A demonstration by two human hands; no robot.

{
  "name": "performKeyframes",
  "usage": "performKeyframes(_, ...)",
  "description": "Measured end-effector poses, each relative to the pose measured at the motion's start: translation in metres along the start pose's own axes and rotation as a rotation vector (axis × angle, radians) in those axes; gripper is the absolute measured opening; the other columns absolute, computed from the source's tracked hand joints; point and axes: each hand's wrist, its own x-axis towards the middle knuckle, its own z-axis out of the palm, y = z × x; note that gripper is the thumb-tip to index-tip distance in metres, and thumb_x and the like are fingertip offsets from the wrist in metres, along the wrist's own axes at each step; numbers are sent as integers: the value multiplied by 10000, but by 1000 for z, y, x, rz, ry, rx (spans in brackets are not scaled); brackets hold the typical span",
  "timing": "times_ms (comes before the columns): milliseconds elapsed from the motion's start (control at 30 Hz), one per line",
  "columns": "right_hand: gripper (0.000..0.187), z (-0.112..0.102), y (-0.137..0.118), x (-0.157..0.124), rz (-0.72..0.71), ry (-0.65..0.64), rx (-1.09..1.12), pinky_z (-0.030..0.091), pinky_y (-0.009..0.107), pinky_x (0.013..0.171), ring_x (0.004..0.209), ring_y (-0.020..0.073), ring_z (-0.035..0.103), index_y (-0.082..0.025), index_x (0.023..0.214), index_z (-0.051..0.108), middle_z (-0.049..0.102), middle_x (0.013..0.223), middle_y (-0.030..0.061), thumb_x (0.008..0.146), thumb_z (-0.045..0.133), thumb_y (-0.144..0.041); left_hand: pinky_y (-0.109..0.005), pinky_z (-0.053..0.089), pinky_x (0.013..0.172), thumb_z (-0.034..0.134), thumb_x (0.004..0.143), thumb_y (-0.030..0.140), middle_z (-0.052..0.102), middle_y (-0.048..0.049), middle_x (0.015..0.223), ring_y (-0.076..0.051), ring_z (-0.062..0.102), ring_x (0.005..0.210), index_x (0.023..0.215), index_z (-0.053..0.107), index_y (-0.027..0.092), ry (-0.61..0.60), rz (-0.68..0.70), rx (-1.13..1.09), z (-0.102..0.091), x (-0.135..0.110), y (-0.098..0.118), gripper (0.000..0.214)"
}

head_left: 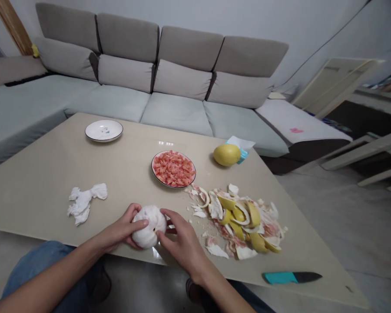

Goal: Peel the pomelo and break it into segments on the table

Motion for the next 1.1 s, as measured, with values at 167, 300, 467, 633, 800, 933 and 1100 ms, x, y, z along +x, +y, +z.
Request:
performKeyframes(167,375,-8,-11,3,-139,90,49,559,350,905,1103,198,611,-229,1234,567,623,1221,87,865,565,-161,-320,519,793,721,782,375,543,-112,1291,-267,604,1056,1347,389,269,-72,40,-339,7,-1,-3,664)
performKeyframes(300,286,-13,-18,3,-203,157,-34,576,334,868,1066,197,633,-219,1143,608,644,1177,91,865,580,-161,-318,493,845,727,787,333,573,-121,1311,-305,571,1143,1332,458,228,-67,107,-367,12,-4,-5,617)
performKeyframes(467,196,-15,-20,-2,-446,180,-568,580,308,740,898,211,690,-177,1086,639,709,1073,112,899,578,-178,-321,456,896,777,735,339,567,-114,1333,-307,541,1188,1369,433,244,-26,141,-308,15,-7,-8,728)
performKeyframes(633,296,-12,-27,-7,-588,43,-944,518,288,535,764,229,684,-77,1145,606,708,1062,195,851,570,-76,-320,468,868,727,785,376,587,-115,1299,-283,579,1132,1373,419,237,-16,67,-291,18,-9,-10,678)
performKeyframes(800,326,-4,-25,-8,-593,-19,-1008,508,315,487,702,244,671,-23,1145,594,694,1071,252,826,540,-61,-290,496,798,689,802,442,596,-87,1288,-261,600,1092,1352,436,265,13,8,-244,17,-9,-13,631)
performKeyframes(933,320,7,-16,-12,-627,24,-1045,489,311,434,622,229,646,-15,1109,610,701,1039,272,842,438,-50,-252,488,663,673,801,473,610,-88,1249,-240,633,971,1381,392,266,48,14,-160,16,-7,-15,677)
performKeyframes(1100,302,14,-10,-15,-669,105,-1048,481,317,437,616,229,634,0,1062,614,708,972,267,870,386,-49,-300,492,769,692,778,484,585,-100,1270,-269,604,1040,1402,328,243,108,7,-63,17,-7,-13,761)
